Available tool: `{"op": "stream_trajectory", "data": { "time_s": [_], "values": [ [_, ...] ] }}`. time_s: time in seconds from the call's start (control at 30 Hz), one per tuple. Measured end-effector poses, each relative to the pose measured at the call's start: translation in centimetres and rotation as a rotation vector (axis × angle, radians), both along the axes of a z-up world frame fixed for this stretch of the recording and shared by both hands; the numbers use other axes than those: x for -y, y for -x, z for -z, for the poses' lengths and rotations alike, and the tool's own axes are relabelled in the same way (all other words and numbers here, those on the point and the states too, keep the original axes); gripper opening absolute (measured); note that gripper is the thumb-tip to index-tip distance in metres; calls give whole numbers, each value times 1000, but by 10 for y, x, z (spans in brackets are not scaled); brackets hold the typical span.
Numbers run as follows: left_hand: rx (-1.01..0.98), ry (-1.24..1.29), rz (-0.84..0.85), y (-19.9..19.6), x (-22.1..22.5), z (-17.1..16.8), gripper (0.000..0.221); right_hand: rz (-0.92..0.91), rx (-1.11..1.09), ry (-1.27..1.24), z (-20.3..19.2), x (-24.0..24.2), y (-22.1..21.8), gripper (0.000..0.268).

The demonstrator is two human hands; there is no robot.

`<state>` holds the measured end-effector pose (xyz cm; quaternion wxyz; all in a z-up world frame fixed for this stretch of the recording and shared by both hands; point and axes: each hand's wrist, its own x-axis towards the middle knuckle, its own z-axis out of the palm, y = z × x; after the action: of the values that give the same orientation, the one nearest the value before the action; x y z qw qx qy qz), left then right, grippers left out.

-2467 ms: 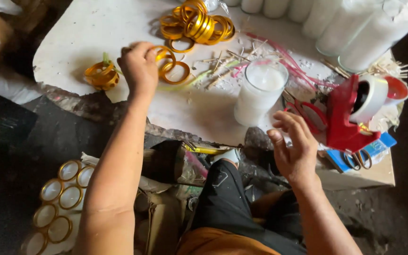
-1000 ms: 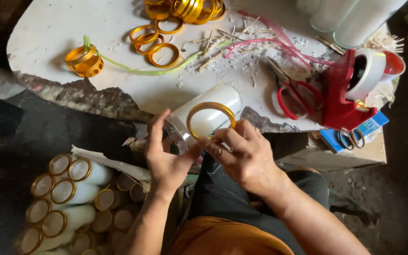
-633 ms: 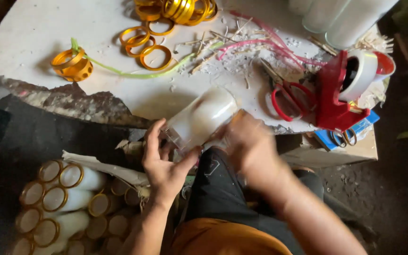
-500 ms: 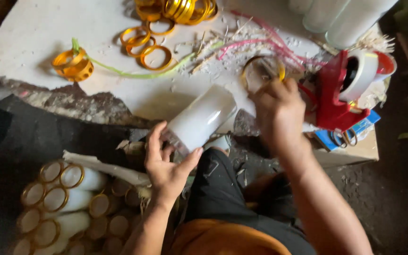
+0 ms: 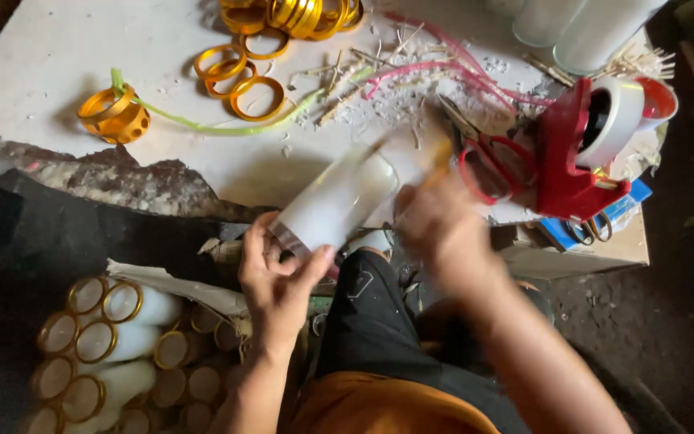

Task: Fitting gold rings onto white pillar candles and packing them into a box, occasionally using scissors to trim materials.

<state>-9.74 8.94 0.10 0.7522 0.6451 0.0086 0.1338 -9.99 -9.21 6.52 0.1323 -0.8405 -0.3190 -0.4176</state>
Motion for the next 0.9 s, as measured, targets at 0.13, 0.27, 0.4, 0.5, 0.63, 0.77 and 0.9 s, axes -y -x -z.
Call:
{"op": "stream_trajectory", "data": {
  "time_s": [0.13,0.27,0.4,0.5,0.63,0.77,0.9],
  "values": [
    [11,21,3,-4,-3,0,72,-4,17,-13,3,7,-8,21],
    [74,-57,32,-2,2,-15,63,-1,-7,-32,18,29,-23,24],
    [10,30,2,1,0,-5,78,100,-45,-308,21,40,-38,19],
    [61,-30,-26,-1,6,5,80,1,34,-98,9,16,-21,12],
    [256,-227,-100,-2,5,16,87,499,22,-66,45,63,-68,20],
    [506,-392,-144,-12,4,12,82,932,153,319,45,35,-41,18],
    [582,-518,-128,-11,3,14,92,-139,77,45,9,15,-12,32]
  ]
}}
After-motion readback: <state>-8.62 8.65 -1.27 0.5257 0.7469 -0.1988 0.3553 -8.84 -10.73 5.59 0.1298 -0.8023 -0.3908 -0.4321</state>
